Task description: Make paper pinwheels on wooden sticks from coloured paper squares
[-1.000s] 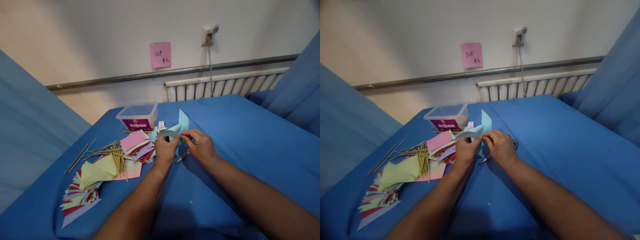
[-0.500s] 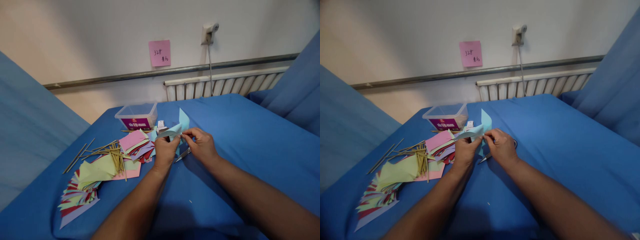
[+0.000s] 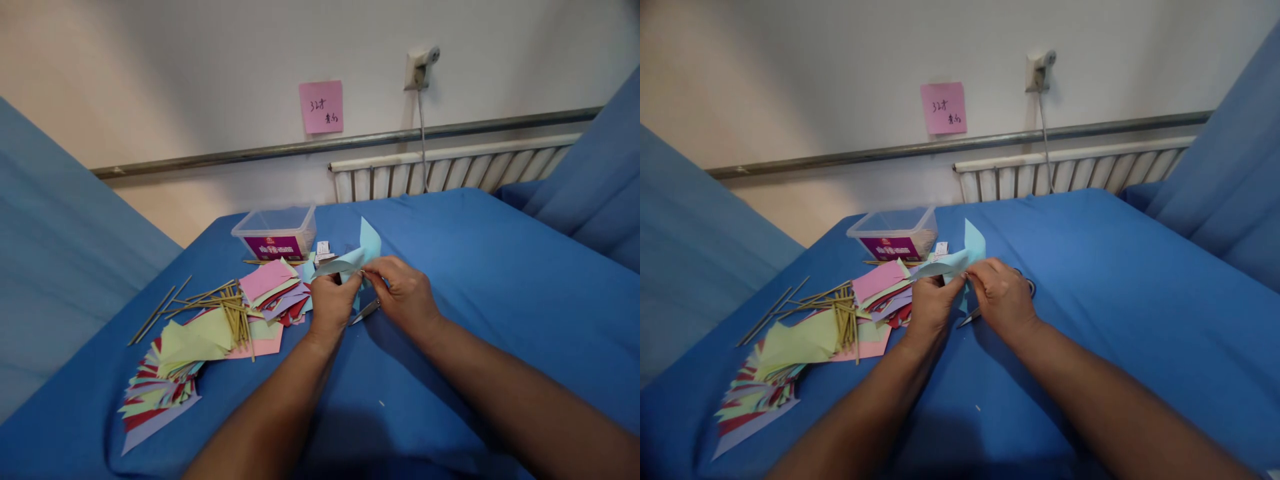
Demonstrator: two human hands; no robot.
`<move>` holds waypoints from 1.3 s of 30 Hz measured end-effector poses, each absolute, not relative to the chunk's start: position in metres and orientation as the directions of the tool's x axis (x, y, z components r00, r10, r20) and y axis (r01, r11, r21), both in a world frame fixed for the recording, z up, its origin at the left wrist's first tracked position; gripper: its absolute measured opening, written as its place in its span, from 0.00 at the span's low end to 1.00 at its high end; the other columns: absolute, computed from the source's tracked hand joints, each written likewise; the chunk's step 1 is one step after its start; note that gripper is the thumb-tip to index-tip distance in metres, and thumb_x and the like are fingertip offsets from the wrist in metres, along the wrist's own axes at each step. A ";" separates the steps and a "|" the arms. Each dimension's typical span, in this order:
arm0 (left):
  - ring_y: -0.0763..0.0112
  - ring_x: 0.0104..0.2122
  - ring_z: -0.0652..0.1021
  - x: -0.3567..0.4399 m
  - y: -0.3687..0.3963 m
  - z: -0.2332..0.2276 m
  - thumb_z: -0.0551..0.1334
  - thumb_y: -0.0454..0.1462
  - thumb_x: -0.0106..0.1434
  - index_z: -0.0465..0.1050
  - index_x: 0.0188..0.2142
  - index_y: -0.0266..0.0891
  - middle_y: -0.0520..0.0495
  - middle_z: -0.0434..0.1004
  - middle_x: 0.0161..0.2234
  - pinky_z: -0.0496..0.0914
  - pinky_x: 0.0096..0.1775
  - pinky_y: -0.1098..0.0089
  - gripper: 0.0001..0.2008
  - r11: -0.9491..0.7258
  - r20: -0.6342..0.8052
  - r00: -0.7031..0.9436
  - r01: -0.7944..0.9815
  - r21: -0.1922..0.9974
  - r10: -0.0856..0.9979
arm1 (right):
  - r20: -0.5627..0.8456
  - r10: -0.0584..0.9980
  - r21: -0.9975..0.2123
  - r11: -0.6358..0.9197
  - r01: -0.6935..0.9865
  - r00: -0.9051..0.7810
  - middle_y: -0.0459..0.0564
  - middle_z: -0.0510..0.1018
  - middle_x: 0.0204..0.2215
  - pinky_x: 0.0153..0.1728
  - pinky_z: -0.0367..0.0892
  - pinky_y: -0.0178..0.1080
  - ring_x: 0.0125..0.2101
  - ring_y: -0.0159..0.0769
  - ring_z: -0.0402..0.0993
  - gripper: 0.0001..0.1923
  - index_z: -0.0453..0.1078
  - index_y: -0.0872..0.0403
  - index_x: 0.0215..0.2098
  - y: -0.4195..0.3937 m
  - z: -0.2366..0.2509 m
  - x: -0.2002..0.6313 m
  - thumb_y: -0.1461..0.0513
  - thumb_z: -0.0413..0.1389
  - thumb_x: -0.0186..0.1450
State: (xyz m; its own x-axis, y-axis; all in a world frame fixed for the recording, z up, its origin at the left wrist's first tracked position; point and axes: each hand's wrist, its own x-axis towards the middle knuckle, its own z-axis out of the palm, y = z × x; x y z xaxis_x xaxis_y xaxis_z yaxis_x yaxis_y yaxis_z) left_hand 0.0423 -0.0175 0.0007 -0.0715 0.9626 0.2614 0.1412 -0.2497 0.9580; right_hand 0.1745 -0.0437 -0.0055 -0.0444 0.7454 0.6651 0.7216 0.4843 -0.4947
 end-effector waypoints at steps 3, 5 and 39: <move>0.68 0.29 0.76 0.042 -0.017 0.000 0.66 0.38 0.49 0.77 0.29 0.35 0.50 0.78 0.27 0.68 0.32 0.72 0.08 -0.243 0.257 -0.081 0.151 0.958 0.963 | 0.672 0.739 -0.470 0.482 0.740 -0.055 0.50 0.78 0.37 0.41 0.68 0.40 0.38 0.38 0.75 0.10 0.73 0.52 0.40 -0.045 -0.005 0.174 0.62 0.49 0.68; 0.68 0.28 0.76 0.042 -0.017 -0.001 0.66 0.38 0.50 0.78 0.29 0.35 0.50 0.78 0.27 0.68 0.32 0.72 0.09 -0.237 0.253 -0.084 0.164 0.958 0.964 | 0.681 0.730 -0.466 0.494 0.734 -0.059 0.50 0.79 0.36 0.41 0.68 0.40 0.38 0.38 0.75 0.10 0.73 0.52 0.40 -0.045 -0.004 0.174 0.62 0.49 0.68; 0.68 0.29 0.76 0.044 -0.023 0.006 0.67 0.37 0.49 0.78 0.29 0.35 0.48 0.79 0.28 0.68 0.34 0.71 0.08 -0.214 0.221 -0.075 0.093 0.972 0.972 | 0.638 0.768 -0.619 0.470 0.629 0.055 0.47 0.78 0.31 0.35 0.68 0.37 0.32 0.35 0.74 0.05 0.72 0.52 0.35 -0.043 -0.004 0.176 0.62 0.55 0.63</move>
